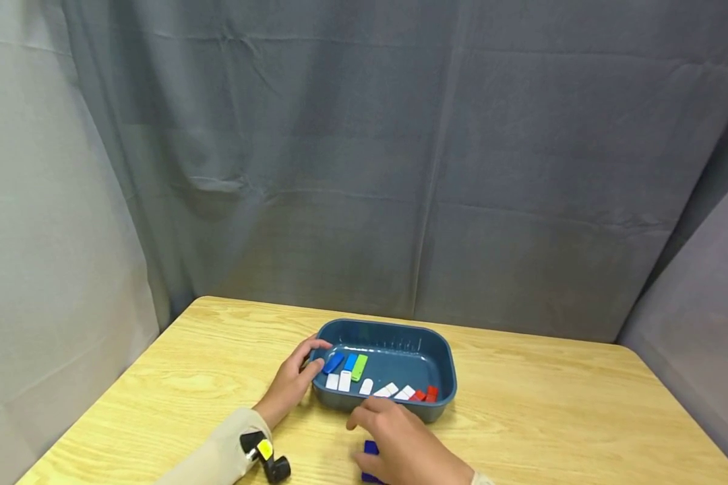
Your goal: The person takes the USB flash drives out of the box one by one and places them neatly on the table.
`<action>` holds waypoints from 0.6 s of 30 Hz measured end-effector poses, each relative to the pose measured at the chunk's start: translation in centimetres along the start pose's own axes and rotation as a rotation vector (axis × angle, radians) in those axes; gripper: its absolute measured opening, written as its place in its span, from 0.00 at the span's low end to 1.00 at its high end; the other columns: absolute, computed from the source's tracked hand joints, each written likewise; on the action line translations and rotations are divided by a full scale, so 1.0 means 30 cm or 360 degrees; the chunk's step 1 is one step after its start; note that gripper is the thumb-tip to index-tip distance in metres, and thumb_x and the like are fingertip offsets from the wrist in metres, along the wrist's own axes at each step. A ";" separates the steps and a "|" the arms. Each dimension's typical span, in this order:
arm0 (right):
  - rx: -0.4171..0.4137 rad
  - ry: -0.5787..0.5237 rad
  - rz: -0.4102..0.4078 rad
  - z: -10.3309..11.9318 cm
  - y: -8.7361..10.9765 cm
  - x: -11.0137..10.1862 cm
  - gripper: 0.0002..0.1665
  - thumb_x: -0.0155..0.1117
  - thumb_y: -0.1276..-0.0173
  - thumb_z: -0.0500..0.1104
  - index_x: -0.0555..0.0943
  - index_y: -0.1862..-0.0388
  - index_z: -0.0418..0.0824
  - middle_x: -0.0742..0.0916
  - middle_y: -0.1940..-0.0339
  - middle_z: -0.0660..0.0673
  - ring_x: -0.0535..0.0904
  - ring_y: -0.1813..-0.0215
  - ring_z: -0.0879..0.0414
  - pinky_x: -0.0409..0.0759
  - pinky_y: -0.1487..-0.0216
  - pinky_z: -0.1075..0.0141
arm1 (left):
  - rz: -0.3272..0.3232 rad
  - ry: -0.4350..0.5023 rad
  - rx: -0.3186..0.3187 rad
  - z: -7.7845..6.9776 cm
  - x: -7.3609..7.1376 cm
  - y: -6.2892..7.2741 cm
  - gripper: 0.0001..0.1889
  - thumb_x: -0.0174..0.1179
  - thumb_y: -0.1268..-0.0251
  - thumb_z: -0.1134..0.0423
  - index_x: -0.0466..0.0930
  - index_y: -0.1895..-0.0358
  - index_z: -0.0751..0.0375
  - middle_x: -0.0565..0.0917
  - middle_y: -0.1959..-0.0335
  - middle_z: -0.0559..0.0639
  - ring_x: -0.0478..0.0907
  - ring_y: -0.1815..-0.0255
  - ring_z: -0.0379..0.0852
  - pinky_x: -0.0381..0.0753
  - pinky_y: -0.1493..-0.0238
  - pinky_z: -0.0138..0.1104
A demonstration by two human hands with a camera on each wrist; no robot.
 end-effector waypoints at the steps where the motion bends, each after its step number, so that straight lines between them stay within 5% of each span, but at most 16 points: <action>1: -0.0028 0.0014 -0.0045 0.007 -0.001 -0.009 0.16 0.71 0.40 0.49 0.82 0.53 0.50 0.81 0.56 0.57 0.77 0.56 0.63 0.82 0.54 0.67 | -0.0008 -0.0001 0.0006 -0.001 -0.002 0.000 0.13 0.53 0.31 0.61 0.76 0.45 0.48 0.62 0.27 0.55 0.61 0.29 0.56 0.69 0.35 0.51; 6: -0.0186 0.0095 -0.0284 0.037 -0.006 -0.047 0.14 0.72 0.41 0.47 0.82 0.56 0.48 0.81 0.58 0.56 0.77 0.58 0.64 0.82 0.57 0.69 | -0.0040 0.0010 0.0011 -0.001 -0.008 -0.003 0.12 0.52 0.30 0.63 0.78 0.48 0.47 0.64 0.28 0.54 0.62 0.29 0.55 0.68 0.35 0.51; 14: -0.0208 0.0079 -0.0467 0.020 -0.039 -0.095 0.13 0.73 0.43 0.44 0.82 0.58 0.48 0.82 0.60 0.56 0.78 0.59 0.64 0.82 0.60 0.69 | -0.0091 0.0074 0.0054 -0.021 -0.013 -0.001 0.10 0.52 0.30 0.68 0.81 0.52 0.58 0.67 0.30 0.55 0.60 0.28 0.57 0.67 0.34 0.53; 18: -0.0235 0.0079 -0.0581 -0.001 -0.055 -0.124 0.13 0.74 0.44 0.43 0.82 0.60 0.48 0.82 0.61 0.56 0.78 0.60 0.63 0.82 0.60 0.67 | -0.0073 0.0099 0.0032 -0.078 -0.015 0.011 0.11 0.50 0.31 0.71 0.81 0.53 0.60 0.67 0.31 0.61 0.61 0.29 0.61 0.68 0.36 0.53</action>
Point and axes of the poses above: each hand's wrist, its own y-axis away from the middle knuckle, its own x-axis out of the palm, z = x × y, the point moved 7 cm from there along -y, towards the middle knuckle
